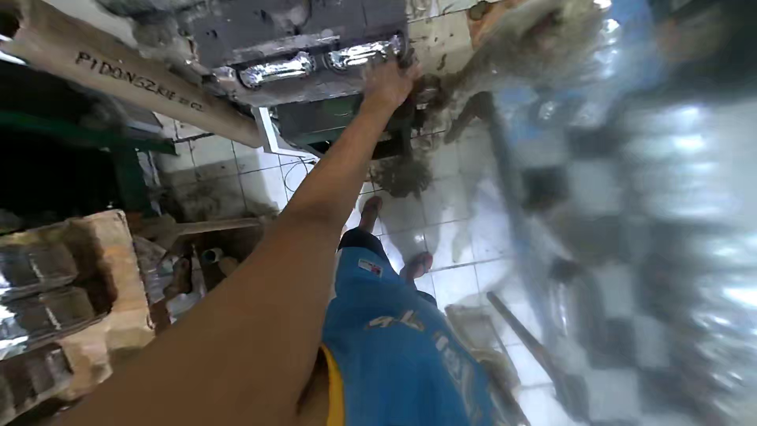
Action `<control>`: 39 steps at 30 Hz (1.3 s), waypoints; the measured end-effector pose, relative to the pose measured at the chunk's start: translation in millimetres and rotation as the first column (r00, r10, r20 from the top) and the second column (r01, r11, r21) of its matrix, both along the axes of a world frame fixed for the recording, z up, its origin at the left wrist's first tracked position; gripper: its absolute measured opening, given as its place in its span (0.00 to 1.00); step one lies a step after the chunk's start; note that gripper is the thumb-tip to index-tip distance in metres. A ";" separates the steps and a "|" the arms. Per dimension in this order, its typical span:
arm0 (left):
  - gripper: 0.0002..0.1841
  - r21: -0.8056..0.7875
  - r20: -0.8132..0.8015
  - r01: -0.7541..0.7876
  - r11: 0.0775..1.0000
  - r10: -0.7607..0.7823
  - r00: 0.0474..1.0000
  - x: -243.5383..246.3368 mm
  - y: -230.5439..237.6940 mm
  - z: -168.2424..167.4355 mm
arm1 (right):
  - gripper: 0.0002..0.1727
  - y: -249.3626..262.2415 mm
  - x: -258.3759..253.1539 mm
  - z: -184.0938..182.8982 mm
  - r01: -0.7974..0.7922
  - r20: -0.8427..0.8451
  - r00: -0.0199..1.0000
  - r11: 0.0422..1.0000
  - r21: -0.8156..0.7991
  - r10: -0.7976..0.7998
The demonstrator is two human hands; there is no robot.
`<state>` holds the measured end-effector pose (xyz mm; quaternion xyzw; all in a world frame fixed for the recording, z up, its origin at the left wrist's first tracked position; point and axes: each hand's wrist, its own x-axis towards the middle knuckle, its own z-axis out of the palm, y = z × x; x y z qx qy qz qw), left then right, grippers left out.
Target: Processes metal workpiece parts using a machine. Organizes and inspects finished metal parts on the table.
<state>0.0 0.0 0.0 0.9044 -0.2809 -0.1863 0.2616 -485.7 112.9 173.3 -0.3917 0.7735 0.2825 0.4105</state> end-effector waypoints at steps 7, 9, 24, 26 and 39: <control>0.13 -0.026 0.228 0.114 0.993 -0.105 0.968 52.0 128.3 -7.6 | 0.17 -52.3 -5.1 -220.8 -0.649 0.166 0.616 0.616 -0.446 0.770; 0.12 0.086 0.150 0.103 0.991 -0.115 0.982 85.9 184.9 -21.2 | 0.17 -98.7 110.5 -220.3 -0.780 0.148 0.397 0.418 -0.465 0.906; 0.19 0.280 -0.773 -0.100 0.955 0.286 0.567 -68.3 495.8 -86.1 | 0.21 -146.7 517.6 -204.4 -0.548 -0.248 -0.083 -0.252 -0.798 0.965; 0.23 0.226 -0.836 -0.274 0.935 0.331 0.438 -96.9 510.1 -82.4 | 0.26 -154.9 511.9 -198.2 -0.571 -0.166 -0.133 -0.212 -0.793 0.977; 0.22 0.385 -0.744 -0.323 0.865 0.498 0.445 -130.3 497.2 -97.7 | 0.29 45.6 604.3 -203.7 -0.618 -0.035 -0.145 -0.118 -0.777 0.989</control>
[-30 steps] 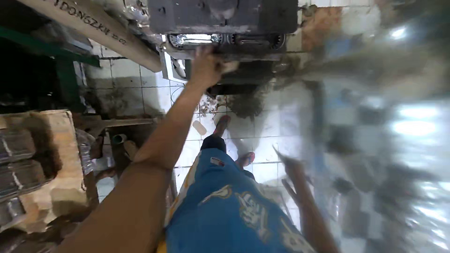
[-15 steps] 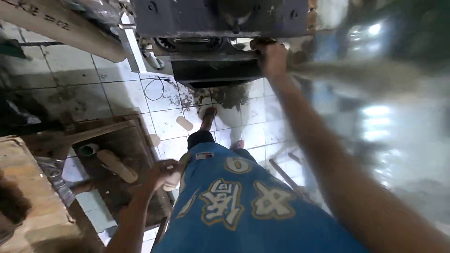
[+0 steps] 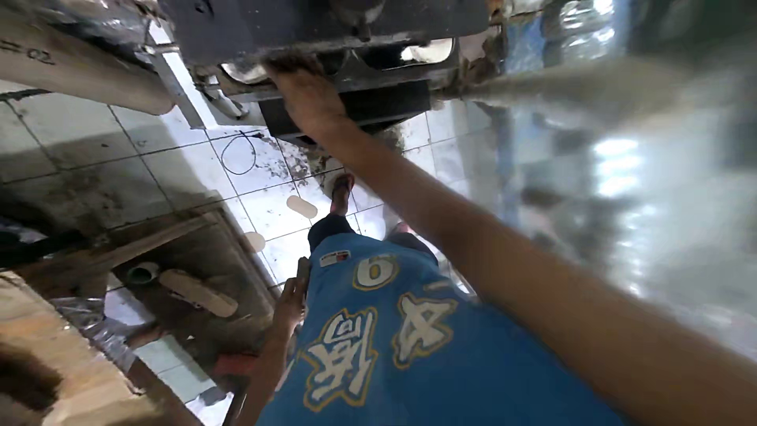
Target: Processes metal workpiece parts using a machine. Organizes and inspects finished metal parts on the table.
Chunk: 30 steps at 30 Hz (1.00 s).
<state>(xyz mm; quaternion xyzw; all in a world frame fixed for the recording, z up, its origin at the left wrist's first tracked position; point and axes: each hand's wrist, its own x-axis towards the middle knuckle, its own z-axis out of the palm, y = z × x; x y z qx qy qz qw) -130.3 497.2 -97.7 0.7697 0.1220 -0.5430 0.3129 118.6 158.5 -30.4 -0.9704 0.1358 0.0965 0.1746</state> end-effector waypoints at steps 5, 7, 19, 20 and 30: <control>0.25 -0.022 -0.203 0.006 1.000 -0.010 0.979 13.0 -7.1 22.0 | 0.31 -7.5 -11.1 1.0 -0.075 -0.093 0.993 0.997 0.020 0.076; 0.22 -0.049 -0.222 -0.060 0.997 0.047 0.974 17.0 -8.3 18.7 | 0.37 -22.3 -35.3 5.6 -0.051 0.039 0.998 0.998 0.023 0.050; 0.23 0.034 0.069 0.419 0.908 -0.420 0.905 -1.9 -69.8 36.9 | 0.36 -323.4 -228.0 234.2 0.517 -0.064 0.845 0.842 -0.154 -0.530; 0.22 0.070 0.108 0.479 0.875 -0.484 0.868 -0.8 -86.6 35.3 | 0.36 -323.2 -241.0 224.3 0.530 -0.134 0.823 0.832 -0.166 -0.552; 0.19 0.072 0.615 0.906 0.418 -0.733 0.290 -9.6 -444.7 86.4 | 0.48 -180.1 -592.3 -11.3 0.846 -0.213 0.525 0.480 0.231 -0.824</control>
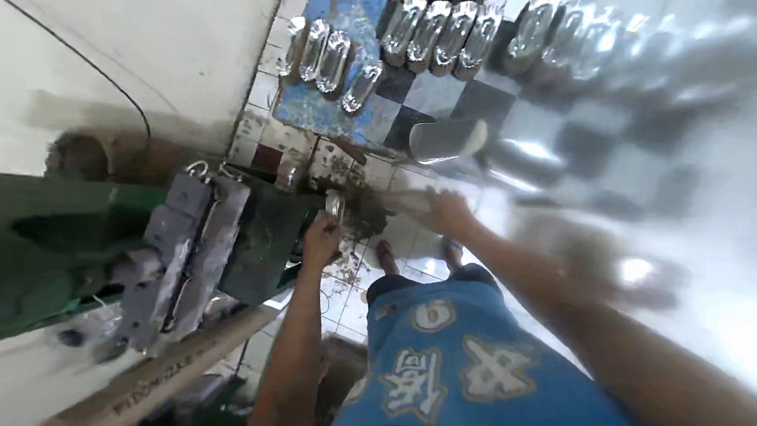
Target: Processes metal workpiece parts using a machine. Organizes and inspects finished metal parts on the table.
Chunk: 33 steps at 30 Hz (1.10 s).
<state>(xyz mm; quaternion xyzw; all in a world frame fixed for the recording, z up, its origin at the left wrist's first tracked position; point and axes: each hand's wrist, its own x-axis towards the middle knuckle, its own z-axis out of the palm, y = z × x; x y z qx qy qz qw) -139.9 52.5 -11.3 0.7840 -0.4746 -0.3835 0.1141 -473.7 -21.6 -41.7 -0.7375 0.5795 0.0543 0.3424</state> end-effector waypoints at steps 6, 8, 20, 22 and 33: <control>0.19 -0.194 0.221 0.329 0.924 -0.286 0.933 -37.1 -236.0 17.9 | 0.41 9.5 -79.4 -151.4 0.460 -0.189 0.885 0.864 0.204 -0.426; 0.19 -0.175 0.288 0.397 0.901 -0.339 0.896 -50.0 -300.2 14.5 | 0.43 5.6 -88.6 -175.1 0.545 -0.193 0.837 0.809 0.219 -0.512; 0.15 -0.095 0.487 0.488 0.867 -0.387 0.783 -76.8 -359.2 -53.2 | 0.40 21.7 -116.9 -252.6 0.610 -0.031 0.785 0.764 0.208 -0.619; 0.13 -0.130 0.462 0.476 0.870 -0.371 0.805 -72.5 -374.3 -51.4 | 0.38 17.4 -109.1 -218.8 0.592 -0.030 0.797 0.769 0.241 -0.603; 0.42 -0.258 0.441 0.686 0.680 -0.549 0.710 -218.4 -292.1 70.7 | 0.19 76.2 -202.3 -72.6 0.439 0.464 0.717 0.854 0.279 -0.520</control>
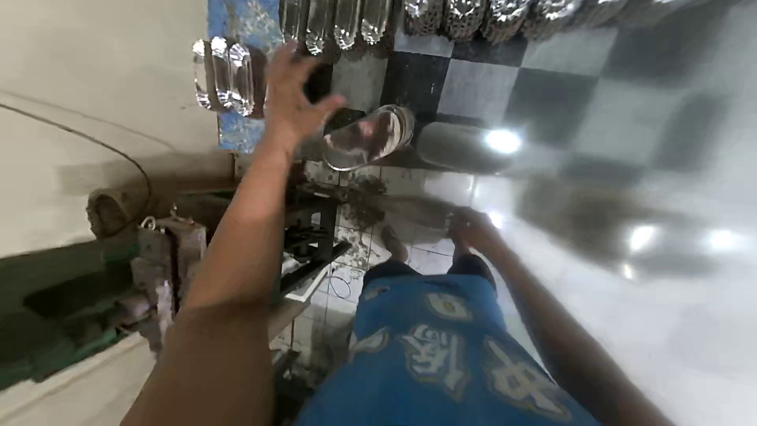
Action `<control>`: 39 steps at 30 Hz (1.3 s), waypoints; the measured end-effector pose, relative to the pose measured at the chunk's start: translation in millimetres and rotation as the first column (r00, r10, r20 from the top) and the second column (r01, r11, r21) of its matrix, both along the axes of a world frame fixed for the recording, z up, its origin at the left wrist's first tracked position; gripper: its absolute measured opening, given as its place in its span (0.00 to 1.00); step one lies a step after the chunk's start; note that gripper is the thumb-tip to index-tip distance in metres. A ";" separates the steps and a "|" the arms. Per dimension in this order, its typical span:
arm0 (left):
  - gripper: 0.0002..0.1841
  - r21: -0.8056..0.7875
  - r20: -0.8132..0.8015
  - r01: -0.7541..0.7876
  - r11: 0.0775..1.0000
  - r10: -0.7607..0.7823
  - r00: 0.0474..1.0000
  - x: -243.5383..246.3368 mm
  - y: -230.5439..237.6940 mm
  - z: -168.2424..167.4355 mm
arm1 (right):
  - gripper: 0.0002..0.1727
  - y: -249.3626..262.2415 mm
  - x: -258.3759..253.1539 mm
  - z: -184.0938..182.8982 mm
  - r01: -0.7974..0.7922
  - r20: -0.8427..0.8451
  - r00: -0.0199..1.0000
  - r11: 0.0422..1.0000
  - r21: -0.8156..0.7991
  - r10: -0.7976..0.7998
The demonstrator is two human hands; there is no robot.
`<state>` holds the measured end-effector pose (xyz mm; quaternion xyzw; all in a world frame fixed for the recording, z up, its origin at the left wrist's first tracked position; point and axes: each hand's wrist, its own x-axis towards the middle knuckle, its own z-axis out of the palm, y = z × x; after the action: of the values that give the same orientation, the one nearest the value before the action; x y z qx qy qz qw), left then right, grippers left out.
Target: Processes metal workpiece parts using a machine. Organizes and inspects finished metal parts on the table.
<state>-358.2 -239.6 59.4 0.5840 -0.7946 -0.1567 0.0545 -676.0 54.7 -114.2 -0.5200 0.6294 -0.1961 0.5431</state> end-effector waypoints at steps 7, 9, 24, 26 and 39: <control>0.31 0.186 0.055 0.309 0.933 -0.324 0.945 -39.1 76.2 -36.7 | 0.31 -97.7 -29.0 115.4 -0.193 -0.404 0.912 0.802 -0.565 -0.065; 0.23 0.122 -0.039 0.378 0.918 -0.376 0.926 -21.2 75.9 -55.9 | 0.51 -128.1 -17.7 107.6 -0.337 -0.560 0.825 0.859 -0.385 0.073; 0.12 0.139 -0.674 0.342 0.930 -0.164 0.720 29.2 59.3 -83.8 | 0.47 -123.7 12.2 104.2 -0.391 -0.774 0.608 0.915 -0.101 0.175; 0.13 0.156 -0.679 0.335 0.929 -0.146 0.720 30.5 60.5 -83.4 | 0.45 -117.0 13.8 106.4 -0.393 -0.779 0.610 0.910 -0.134 0.148; 0.17 0.195 -0.453 0.219 0.956 -0.110 0.885 7.5 82.8 -55.3 | 0.17 -163.3 -43.4 97.0 -0.461 -0.200 0.885 0.852 -0.250 0.421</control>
<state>-350.8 -156.8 4.1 0.4662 -0.7839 -0.3829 0.1468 -719.4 -108.6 -17.2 -0.7368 0.4932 -0.1199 0.4467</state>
